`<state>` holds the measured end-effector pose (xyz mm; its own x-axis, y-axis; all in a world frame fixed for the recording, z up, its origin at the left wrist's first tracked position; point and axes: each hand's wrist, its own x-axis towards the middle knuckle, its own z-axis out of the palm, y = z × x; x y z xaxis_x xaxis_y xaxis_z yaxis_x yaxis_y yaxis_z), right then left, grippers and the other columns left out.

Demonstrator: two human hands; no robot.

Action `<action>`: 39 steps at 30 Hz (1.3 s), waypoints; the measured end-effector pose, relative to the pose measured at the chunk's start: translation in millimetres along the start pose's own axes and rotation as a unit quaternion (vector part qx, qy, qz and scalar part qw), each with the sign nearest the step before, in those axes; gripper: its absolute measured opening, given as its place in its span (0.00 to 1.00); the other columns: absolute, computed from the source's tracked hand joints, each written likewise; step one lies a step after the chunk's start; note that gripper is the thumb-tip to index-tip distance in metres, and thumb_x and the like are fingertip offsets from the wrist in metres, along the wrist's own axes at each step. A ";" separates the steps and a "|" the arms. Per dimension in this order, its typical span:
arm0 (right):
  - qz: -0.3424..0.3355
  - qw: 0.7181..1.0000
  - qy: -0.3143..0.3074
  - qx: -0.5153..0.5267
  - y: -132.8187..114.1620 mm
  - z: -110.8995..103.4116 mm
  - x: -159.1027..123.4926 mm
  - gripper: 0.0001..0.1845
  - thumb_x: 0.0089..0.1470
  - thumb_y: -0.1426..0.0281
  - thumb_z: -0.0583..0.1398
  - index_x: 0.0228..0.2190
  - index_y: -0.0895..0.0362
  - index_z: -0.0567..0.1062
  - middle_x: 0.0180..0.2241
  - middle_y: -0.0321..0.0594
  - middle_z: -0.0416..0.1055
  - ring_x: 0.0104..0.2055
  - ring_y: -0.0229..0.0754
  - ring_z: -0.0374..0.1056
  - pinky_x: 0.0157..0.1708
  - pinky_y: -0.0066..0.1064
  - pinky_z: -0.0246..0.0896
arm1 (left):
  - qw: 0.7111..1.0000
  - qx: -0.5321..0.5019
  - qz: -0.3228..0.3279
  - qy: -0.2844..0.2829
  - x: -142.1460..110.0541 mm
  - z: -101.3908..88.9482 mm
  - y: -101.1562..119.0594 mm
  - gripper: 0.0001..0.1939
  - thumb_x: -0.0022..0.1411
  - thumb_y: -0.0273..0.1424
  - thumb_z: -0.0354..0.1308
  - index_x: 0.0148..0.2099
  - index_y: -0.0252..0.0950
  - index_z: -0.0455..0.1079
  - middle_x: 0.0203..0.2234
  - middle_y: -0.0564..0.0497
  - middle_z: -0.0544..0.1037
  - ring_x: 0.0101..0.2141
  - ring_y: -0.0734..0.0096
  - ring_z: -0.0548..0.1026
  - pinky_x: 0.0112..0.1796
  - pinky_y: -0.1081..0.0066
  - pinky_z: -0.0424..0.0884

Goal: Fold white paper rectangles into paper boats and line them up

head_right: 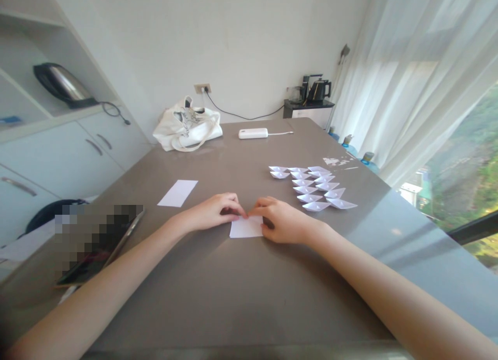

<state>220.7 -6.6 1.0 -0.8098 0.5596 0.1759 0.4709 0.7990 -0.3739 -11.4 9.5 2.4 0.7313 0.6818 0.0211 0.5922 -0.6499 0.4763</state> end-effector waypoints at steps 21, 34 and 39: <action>0.088 0.963 -0.045 -0.249 -20.1 -17.0 -3.1 0.16 0.48 0.76 0.55 0.33 0.51 0.80 0.32 0.42 0.70 0.35 0.42 0.62 0.32 0.33 0.43 | 0.997 0.070 -0.006 -0.022 0.4 0.3 12.8 0.16 0.64 0.26 0.51 0.50 0.47 0.71 0.36 0.50 0.69 0.41 0.68 0.68 0.41 0.72 0.62; 0.118 0.958 -0.052 -0.255 -21.3 -17.3 -4.3 0.16 0.47 0.76 0.55 0.34 0.50 0.80 0.32 0.42 0.71 0.35 0.43 0.63 0.31 0.33 0.44 | 0.983 0.162 -0.087 -0.012 -9.1 -18.4 13.6 0.11 0.56 0.26 0.57 0.36 0.47 0.79 0.29 0.53 0.77 0.34 0.68 0.73 0.39 0.70 0.63; 0.119 0.960 -0.053 -0.247 -19.2 -17.4 -5.1 0.16 0.47 0.76 0.56 0.34 0.50 0.80 0.33 0.42 0.71 0.35 0.43 0.64 0.31 0.33 0.46 | 0.978 0.170 -0.117 -0.017 -10.2 -21.6 20.7 0.17 0.51 0.21 0.53 0.35 0.45 0.79 0.28 0.53 0.79 0.34 0.66 0.75 0.38 0.70 0.66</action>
<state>221.8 -21.0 23.1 -0.6779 0.7343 0.0362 0.7340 0.6733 0.0894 -13.9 -3.7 31.1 0.5692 0.8176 -0.0863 0.8192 -0.5550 0.1449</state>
